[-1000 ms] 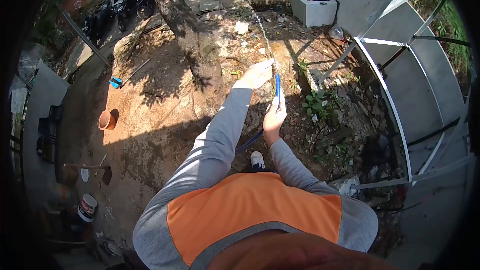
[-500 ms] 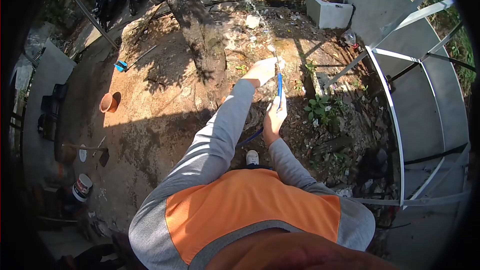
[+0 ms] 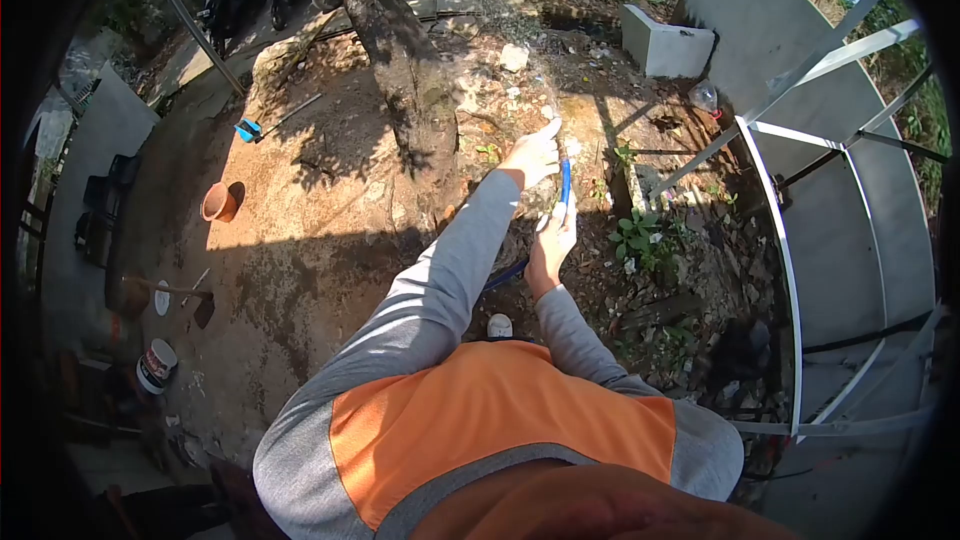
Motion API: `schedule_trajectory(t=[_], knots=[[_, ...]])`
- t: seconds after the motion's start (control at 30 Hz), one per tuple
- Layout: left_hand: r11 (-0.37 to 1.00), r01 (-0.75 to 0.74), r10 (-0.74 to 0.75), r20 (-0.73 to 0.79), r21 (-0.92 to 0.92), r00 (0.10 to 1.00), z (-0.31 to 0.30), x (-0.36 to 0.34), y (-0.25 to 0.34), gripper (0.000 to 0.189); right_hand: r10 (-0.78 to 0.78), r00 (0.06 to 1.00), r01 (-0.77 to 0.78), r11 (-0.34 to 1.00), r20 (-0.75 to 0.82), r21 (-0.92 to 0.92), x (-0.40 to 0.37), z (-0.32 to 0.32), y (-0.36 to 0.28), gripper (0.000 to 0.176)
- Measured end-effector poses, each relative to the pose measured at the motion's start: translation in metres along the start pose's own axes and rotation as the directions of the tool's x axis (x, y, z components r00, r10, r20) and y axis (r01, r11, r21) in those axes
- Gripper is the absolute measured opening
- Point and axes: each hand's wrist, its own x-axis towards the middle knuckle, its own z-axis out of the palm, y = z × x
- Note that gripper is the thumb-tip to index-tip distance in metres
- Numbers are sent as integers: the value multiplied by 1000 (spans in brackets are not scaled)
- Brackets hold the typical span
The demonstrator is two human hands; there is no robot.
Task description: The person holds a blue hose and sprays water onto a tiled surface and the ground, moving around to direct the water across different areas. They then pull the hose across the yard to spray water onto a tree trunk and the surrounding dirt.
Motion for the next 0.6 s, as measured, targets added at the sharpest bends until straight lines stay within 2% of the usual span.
schedule_trajectory(t=[0.03, 0.1, 0.13, 0.17, 0.23, 0.27, 0.33, 0.37, 0.43, 0.57, 0.6], knots=[[1000, -5, 5, 2, 1, 1000, 1, -2, -1, 33, -3, 1000, 3, 1000, 4, 1, 2, 0, 1, 36], [991, -56, 64, -66, 126, 996, 3, -1, -3, 34, 10, 1000, -10, 1000, -6, 14, 4, 3, 0, 36], [994, -74, 78, -51, 79, 996, -9, 12, -10, 24, 12, 1000, -12, 1000, -2, 3, 4, 3, 2, 35], [994, -75, 79, -51, 78, 996, -24, 23, -16, 24, 11, 1000, -11, 1000, 0, 2, 5, 4, 1, 35], [960, -231, 215, 113, 159, 970, -42, 37, -25, 23, 24, 1000, -24, 1000, 1, 2, 5, 7, -3, 35], [960, -231, 215, 113, 156, 970, -36, 33, -22, 23, 24, 1000, -24, 1000, 1, -1, 6, 8, -5, 35], [996, -84, 83, -41, -41, 996, -20, 19, -12, 23, 26, 1000, -26, 999, -1, -21, 7, 10, -8, 36], [996, -83, 81, -42, -43, 996, -21, 20, -12, 23, 28, 1000, -28, 999, -1, -23, 8, 9, -6, 36], [996, -65, 68, -53, 60, 996, -24, 25, -7, 37, 29, 999, -29, 999, 17, -25, 10, 5, -1, 35], [998, -56, 57, -63, 24, 996, -31, 35, -3, 39, 28, 999, -26, 998, 40, -65, 10, 5, -1, 35], [998, 2, 4, -103, 57, 995, -31, 35, -1, 43, 27, 999, -24, 997, 42, -71, 11, 5, -2, 34]])
